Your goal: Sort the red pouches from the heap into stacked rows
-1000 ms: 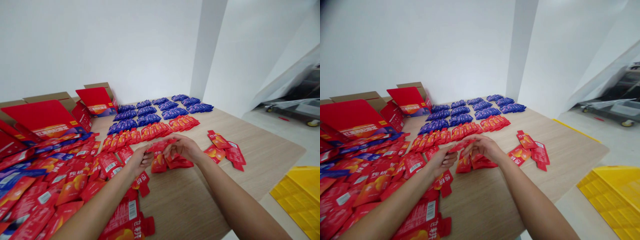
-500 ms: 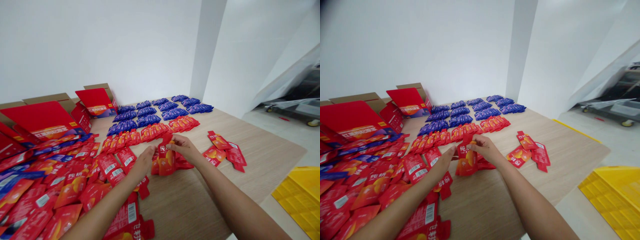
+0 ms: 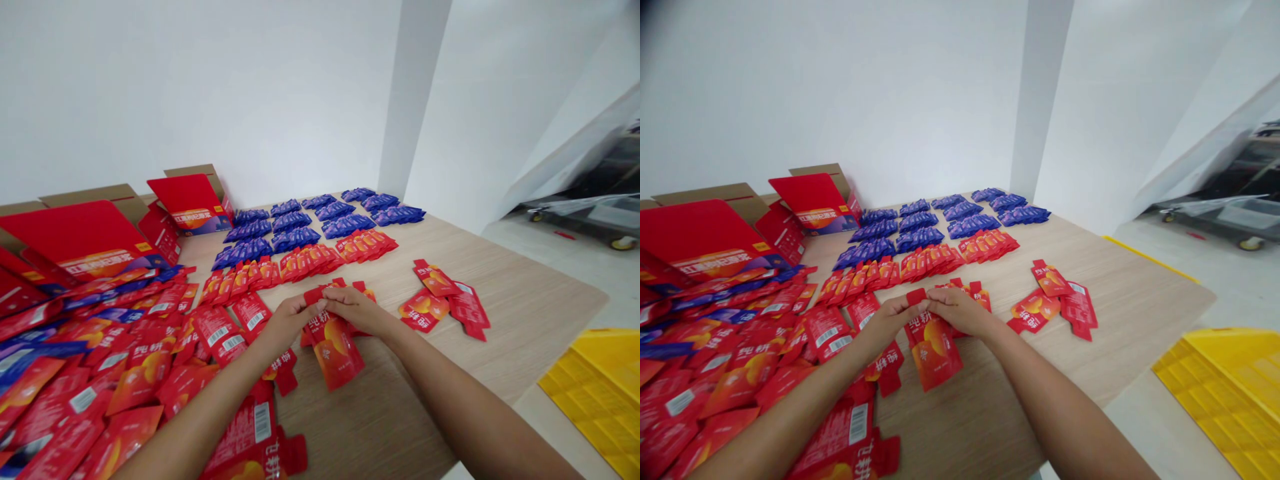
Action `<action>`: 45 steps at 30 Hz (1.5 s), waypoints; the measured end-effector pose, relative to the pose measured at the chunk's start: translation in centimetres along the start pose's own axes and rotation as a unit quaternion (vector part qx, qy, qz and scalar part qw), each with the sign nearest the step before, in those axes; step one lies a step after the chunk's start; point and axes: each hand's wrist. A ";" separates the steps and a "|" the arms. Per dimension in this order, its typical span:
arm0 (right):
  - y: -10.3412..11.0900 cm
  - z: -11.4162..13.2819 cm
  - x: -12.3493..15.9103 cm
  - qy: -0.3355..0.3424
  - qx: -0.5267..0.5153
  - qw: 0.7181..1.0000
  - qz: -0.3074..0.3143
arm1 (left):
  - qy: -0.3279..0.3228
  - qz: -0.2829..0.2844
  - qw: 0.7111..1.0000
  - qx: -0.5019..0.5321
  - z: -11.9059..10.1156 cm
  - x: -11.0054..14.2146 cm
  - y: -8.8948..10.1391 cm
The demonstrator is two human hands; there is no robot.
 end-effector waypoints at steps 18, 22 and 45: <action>13.0 -2.2 3.3 -0.360 0.486 0.636 -0.480 | 0.162 -0.047 0.968 -0.185 4.5 -4.3 4.8; 12.5 -2.3 3.0 -0.339 0.503 0.652 -0.454 | 0.163 -0.056 0.950 -0.261 5.2 -4.7 5.1; 0.0 -0.2 0.3 0.134 0.340 0.927 -0.088 | 0.050 -0.180 0.956 -0.228 4.1 -2.2 2.1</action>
Point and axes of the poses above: each hand's wrist, its own x-axis away from the middle knuckle, its own y-axis out of the back of the hand, z = x × y, and after that the axes turned 15 degrees about -x, right-handed
